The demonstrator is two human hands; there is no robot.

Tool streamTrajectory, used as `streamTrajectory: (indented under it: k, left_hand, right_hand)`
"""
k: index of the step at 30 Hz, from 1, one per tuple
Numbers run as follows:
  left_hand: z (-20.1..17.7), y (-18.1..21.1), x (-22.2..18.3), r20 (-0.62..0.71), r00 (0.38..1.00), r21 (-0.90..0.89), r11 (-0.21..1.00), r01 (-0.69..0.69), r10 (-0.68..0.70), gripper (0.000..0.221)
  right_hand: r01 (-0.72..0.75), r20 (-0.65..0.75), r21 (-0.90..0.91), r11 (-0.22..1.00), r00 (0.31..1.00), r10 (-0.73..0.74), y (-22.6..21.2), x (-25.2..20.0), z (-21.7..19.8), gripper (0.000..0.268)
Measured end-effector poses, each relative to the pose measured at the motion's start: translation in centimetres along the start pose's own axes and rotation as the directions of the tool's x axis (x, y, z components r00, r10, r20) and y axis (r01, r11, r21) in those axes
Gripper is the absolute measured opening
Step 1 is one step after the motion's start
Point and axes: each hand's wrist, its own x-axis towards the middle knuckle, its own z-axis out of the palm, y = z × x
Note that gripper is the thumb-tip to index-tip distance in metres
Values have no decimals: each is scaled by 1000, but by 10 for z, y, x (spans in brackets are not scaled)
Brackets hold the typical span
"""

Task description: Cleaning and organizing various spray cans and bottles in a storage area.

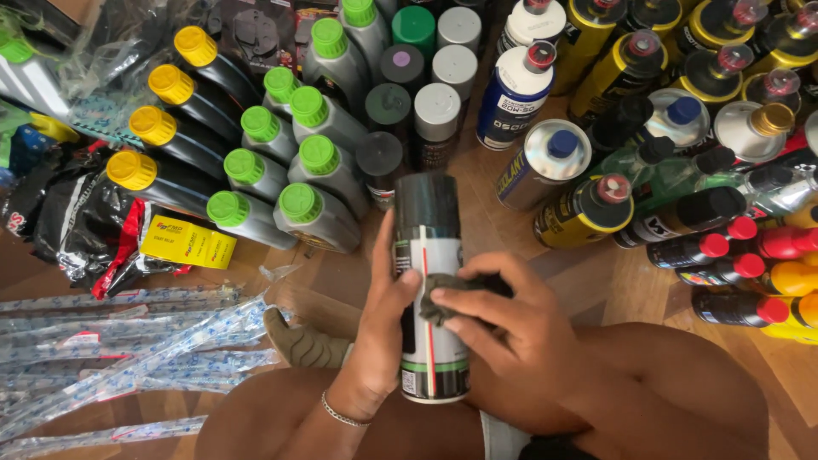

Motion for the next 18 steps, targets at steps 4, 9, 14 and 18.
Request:
streamTrajectory:
  k: [4,9,14,18]
  left_hand:
    - [-2,-1,-2,80,997,32,999,-19,17,89]
    - [1,6,-5,114,993,115,993,21,-34,100]
    - [1,7,-9,191,980,197,980,11,-49,104]
    - [5,10,-11,211,976,249,969,-2,-52,104]
  right_hand:
    - [-103,-7,23,994,995,103,1,5,-3,29]
    - [-110,-32,11,994,993,111,7,10,-10,29]
    - [-150,-80,5,989,985,150,13,10,-12,27]
    - [-169,-104,10,986,980,169,15,11,-16,28]
